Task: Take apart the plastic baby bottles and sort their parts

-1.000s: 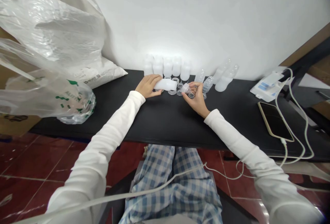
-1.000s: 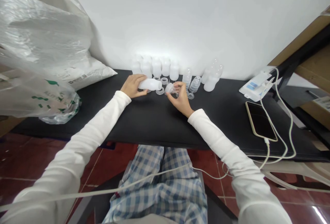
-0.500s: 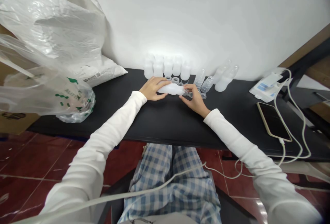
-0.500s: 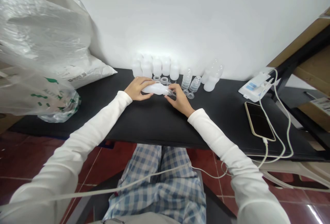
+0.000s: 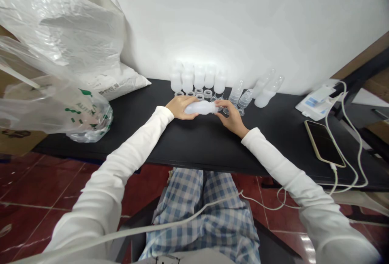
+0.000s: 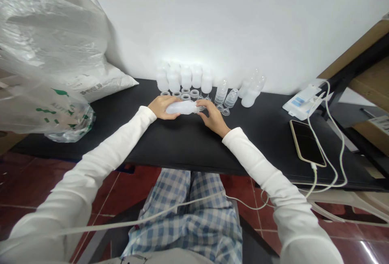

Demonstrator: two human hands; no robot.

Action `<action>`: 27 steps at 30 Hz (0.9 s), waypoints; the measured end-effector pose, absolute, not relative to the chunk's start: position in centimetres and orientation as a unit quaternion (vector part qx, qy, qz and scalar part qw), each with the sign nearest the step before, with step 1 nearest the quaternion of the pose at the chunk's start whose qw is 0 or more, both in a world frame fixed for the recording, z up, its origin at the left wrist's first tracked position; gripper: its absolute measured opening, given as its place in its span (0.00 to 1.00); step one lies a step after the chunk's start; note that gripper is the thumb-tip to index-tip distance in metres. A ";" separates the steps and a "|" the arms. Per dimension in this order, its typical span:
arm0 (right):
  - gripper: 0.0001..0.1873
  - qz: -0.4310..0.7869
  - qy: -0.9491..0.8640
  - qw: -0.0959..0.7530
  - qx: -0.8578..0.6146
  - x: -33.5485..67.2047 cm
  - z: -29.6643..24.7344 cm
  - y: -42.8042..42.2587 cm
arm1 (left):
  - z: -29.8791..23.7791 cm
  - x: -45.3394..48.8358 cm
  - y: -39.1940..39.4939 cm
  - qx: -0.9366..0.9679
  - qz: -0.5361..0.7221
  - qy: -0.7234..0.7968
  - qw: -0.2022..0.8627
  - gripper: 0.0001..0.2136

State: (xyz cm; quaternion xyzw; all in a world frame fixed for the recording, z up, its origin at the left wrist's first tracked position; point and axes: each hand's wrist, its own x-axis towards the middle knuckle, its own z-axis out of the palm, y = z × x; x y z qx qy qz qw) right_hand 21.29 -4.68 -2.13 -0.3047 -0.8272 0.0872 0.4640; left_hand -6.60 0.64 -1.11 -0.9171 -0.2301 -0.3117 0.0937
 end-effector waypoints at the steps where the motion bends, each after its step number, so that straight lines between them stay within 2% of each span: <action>1: 0.13 0.096 -0.822 0.468 -0.309 21.3 -2.1 -4.7 | -1.1 -6.7 0.7 -0.916 -0.315 -0.228 0.096 0.23; 8: 0.26 0.201 -0.775 0.491 -0.343 21.3 -1.8 -4.7 | -1.1 -6.8 0.6 -0.914 -0.329 -0.214 0.103 0.22; 14: 0.26 0.287 -0.722 0.494 -0.389 21.3 -1.6 -5.0 | -1.2 -6.0 0.5 -0.903 -0.351 -0.174 0.178 0.25; 17: 0.26 0.300 -0.712 0.486 -0.409 21.3 -1.6 -5.0 | -1.2 -5.8 0.6 -0.904 -0.347 -0.172 0.181 0.25; 21: 0.25 0.277 -0.757 0.433 -0.403 21.5 -1.6 -4.9 | -1.2 -6.0 0.8 -0.905 -0.345 -0.178 0.173 0.25; 24: 0.30 0.178 -0.824 0.382 -0.378 21.8 -1.8 -4.6 | -1.2 -6.2 0.8 -0.900 -0.341 -0.198 0.188 0.25; 27: 0.25 0.101 -0.848 0.362 -0.373 22.2 -2.0 -4.3 | -1.2 -6.1 0.8 -0.898 -0.333 -0.213 0.193 0.25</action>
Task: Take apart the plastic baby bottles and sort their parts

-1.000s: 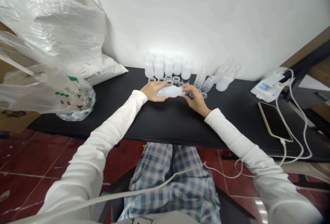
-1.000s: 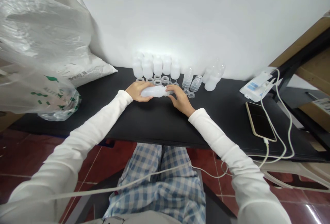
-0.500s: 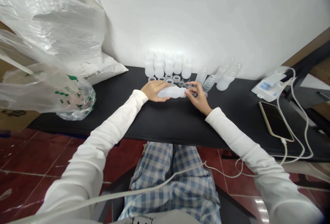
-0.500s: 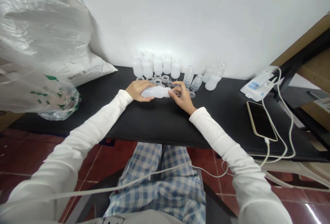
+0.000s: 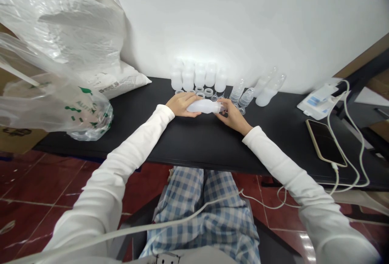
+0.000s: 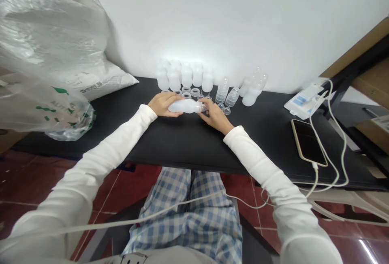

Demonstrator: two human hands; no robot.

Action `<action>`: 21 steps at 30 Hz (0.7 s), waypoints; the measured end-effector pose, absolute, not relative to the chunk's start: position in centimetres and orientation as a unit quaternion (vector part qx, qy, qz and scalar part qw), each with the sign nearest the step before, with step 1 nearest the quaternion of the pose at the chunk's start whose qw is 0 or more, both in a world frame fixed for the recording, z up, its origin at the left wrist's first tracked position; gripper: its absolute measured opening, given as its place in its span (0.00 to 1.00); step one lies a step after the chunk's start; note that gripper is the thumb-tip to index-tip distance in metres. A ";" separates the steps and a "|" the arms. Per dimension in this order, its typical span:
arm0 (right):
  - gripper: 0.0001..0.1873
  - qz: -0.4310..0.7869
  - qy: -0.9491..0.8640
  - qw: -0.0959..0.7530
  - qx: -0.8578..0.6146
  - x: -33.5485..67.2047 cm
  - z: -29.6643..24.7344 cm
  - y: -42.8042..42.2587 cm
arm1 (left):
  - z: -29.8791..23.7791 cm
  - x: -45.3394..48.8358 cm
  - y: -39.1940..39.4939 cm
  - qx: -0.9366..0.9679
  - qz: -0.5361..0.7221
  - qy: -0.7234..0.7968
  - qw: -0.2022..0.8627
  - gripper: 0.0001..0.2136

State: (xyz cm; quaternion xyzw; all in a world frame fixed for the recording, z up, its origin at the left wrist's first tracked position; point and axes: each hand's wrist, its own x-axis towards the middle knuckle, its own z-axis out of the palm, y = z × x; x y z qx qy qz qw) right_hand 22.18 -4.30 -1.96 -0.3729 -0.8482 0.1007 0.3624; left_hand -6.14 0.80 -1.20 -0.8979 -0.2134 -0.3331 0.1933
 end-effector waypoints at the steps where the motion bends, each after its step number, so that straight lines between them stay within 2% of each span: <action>1: 0.22 0.094 -0.847 0.363 -0.376 22.3 -2.0 -4.2 | -1.2 -6.1 0.8 -0.898 -0.331 -0.217 0.191 0.26; 8: 0.25 0.047 -0.857 0.324 -0.398 22.8 -1.7 -3.7 | -0.9 -5.9 0.8 -0.908 -0.317 -0.226 0.154 0.27; 13: 0.35 0.033 -0.864 0.293 -0.408 22.8 -1.5 -3.8 | -0.8 -5.6 0.7 -0.915 -0.310 -0.208 0.154 0.27; 15: 0.33 0.026 -0.859 0.306 -0.410 22.7 -1.4 -4.1 | -0.8 -5.7 0.7 -0.913 -0.317 -0.207 0.152 0.27; 18: 0.26 0.025 -0.842 0.346 -0.412 22.5 -1.4 -4.4 | -1.0 -5.9 0.8 -0.907 -0.330 -0.215 0.149 0.27; 21: 0.33 0.020 -0.840 0.371 -0.396 22.3 -1.9 -4.3 | -1.1 -6.0 0.8 -0.901 -0.334 -0.233 0.151 0.27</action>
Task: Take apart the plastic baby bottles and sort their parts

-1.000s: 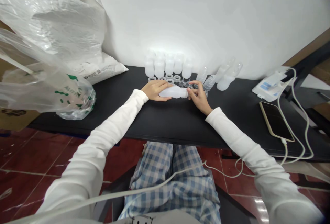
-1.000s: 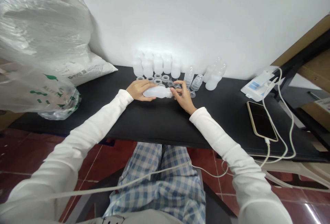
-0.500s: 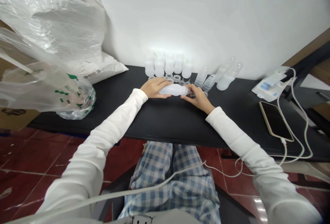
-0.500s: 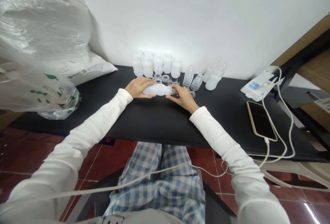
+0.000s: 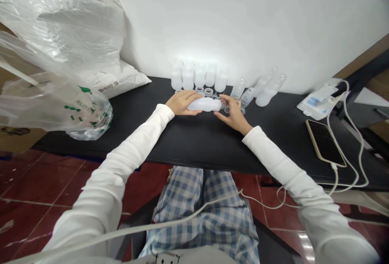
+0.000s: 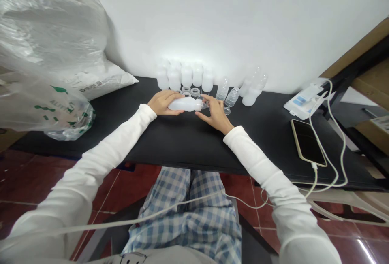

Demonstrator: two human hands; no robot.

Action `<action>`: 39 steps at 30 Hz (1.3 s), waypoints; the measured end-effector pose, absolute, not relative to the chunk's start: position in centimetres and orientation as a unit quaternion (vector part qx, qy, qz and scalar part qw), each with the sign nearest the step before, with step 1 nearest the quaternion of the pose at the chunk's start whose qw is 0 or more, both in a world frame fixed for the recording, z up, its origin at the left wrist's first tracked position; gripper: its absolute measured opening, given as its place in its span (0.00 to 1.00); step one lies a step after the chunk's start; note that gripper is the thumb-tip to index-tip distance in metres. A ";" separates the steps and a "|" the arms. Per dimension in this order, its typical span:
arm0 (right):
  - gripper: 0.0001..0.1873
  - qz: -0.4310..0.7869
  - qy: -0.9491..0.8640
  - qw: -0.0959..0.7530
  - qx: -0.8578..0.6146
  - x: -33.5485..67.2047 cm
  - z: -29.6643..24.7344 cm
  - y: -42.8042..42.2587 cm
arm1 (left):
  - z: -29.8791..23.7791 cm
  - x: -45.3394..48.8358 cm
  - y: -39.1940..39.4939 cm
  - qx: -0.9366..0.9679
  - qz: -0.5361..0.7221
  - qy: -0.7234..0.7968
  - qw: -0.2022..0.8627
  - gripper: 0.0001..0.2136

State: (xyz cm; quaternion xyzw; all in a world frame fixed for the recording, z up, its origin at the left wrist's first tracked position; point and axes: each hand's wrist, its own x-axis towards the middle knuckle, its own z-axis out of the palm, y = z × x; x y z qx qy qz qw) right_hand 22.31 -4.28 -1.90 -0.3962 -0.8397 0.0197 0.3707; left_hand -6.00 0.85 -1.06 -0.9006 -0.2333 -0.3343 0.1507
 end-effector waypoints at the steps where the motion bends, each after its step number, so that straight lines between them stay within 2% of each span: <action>1: 0.34 0.012 -0.843 0.375 -0.386 22.3 -2.1 -4.2 | -1.1 -6.0 0.8 -0.899 -0.334 -0.236 0.155 0.27; 6: 0.21 0.004 -0.846 0.379 -0.376 22.4 -2.6 -3.8 | -1.0 -6.0 0.8 -0.899 -0.332 -0.237 0.162 0.26; 10: 0.26 0.022 -0.847 0.361 -0.391 22.5 -2.0 -4.1 | -1.1 -6.1 0.9 -0.897 -0.333 -0.245 0.159 0.26; 15: 0.23 0.012 -0.842 0.357 -0.404 22.5 -1.8 -4.1 | -1.2 -5.9 0.8 -0.905 -0.331 -0.225 0.143 0.26; 20: 0.28 0.005 -0.835 0.354 -0.421 22.5 -1.8 -4.1 | -1.1 -5.6 0.6 -0.911 -0.326 -0.216 0.132 0.26; 26: 0.21 -0.001 -0.820 0.371 -0.436 22.2 -1.8 -4.4 | -1.1 -5.8 0.8 -0.902 -0.326 -0.236 0.155 0.25; 30: 0.27 -0.025 -0.833 0.380 -0.400 22.0 -2.1 -4.3 | -1.2 -5.9 1.0 -0.904 -0.331 -0.234 0.138 0.26; 35: 0.16 -0.026 -0.843 0.374 -0.386 21.9 -2.1 -4.2 | -1.3 -5.9 0.9 -0.905 -0.333 -0.235 0.119 0.26; 39: 0.21 -0.008 -0.844 0.365 -0.392 22.0 -1.9 -4.3 | -1.2 -6.1 0.9 -0.903 -0.328 -0.244 0.129 0.25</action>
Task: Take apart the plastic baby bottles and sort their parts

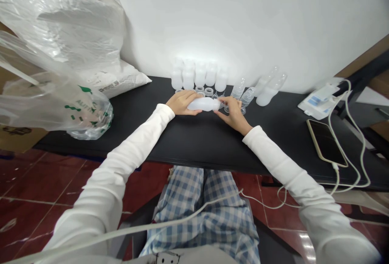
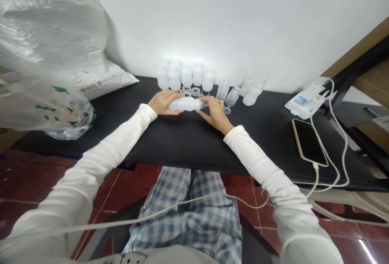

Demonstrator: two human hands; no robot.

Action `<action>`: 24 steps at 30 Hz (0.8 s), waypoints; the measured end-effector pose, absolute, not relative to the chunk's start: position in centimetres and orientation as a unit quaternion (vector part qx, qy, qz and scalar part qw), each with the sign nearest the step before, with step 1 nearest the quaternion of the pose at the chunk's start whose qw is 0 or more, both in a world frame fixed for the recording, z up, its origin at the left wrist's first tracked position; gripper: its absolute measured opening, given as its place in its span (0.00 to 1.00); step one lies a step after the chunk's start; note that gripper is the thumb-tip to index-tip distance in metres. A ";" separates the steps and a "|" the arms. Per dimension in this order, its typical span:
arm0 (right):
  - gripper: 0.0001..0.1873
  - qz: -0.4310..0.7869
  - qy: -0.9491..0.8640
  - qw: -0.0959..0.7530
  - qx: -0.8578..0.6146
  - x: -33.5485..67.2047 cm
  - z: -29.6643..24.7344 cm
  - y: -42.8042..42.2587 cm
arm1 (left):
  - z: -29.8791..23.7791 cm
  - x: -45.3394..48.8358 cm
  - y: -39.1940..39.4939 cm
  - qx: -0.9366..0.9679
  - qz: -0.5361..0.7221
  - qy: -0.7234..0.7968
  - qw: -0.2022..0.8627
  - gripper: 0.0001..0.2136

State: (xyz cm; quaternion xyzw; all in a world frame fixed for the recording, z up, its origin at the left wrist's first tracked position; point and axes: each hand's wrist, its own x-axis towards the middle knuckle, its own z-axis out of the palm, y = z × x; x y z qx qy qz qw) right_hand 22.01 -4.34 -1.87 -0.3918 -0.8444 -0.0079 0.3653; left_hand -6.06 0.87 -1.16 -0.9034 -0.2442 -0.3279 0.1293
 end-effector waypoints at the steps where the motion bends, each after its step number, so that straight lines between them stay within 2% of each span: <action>1: 0.22 -0.006 -0.845 0.361 -0.394 22.0 -1.8 -4.4 | -1.2 -6.1 0.9 -0.903 -0.328 -0.245 0.131 0.25; 6: 0.25 -0.005 -0.850 0.338 -0.405 22.1 -1.8 -4.3 | -1.4 -6.2 1.0 -0.904 -0.333 -0.238 0.127 0.26; 11: 0.24 -0.014 -0.852 0.313 -0.419 22.3 -1.6 -4.3 | -1.5 -5.9 1.1 -0.901 -0.342 -0.210 0.163 0.27; 24: 0.24 0.036 -0.830 0.350 -0.432 22.2 -1.7 -4.1 | -1.6 -5.4 1.1 -0.903 -0.342 -0.184 0.184 0.28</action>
